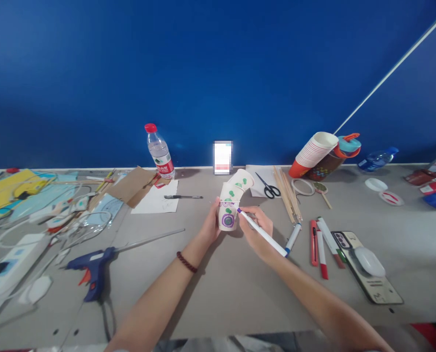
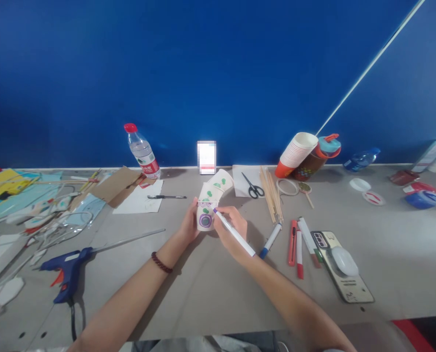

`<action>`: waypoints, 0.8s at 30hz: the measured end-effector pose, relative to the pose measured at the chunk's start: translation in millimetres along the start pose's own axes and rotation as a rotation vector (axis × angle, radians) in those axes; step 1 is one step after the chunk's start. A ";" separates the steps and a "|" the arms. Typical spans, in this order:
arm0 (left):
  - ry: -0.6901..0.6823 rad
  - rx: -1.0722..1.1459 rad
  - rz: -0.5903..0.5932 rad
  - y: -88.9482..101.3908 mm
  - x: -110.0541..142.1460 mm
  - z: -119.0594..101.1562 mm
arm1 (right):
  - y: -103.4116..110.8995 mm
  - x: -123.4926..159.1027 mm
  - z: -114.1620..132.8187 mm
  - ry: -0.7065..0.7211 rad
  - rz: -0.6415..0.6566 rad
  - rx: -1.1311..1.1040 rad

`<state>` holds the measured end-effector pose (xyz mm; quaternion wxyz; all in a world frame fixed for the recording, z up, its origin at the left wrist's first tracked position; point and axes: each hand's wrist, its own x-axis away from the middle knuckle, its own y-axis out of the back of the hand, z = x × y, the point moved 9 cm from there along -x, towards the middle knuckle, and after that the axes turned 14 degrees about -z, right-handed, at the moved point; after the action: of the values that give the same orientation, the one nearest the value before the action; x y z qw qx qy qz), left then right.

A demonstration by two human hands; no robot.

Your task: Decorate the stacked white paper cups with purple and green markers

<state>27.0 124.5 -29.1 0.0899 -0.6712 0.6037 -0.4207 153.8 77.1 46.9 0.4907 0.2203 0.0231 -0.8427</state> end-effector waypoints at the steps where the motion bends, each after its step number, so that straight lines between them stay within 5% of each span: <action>1: -0.001 -0.001 -0.006 0.3 0.0 -0.1 | -0.2 0.1 -0.5 0.002 0.003 -0.006; 12: -0.032 0.028 -0.008 -3.4 3.4 -5.6 | -0.4 2.0 -0.1 0.049 0.021 -0.076; 20: 0.020 0.060 -0.118 8.1 -2.4 -1.6 | -1.0 3.0 0.4 0.035 0.027 -0.075; 24: -0.005 0.039 -0.053 0.8 1.0 -4.0 | -1.8 3.8 4.4 0.075 0.030 -0.097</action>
<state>23.7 124.9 -26.7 0.0931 -0.6860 0.5771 -0.4331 149.1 73.8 49.0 0.5121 0.2280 0.0793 -0.8243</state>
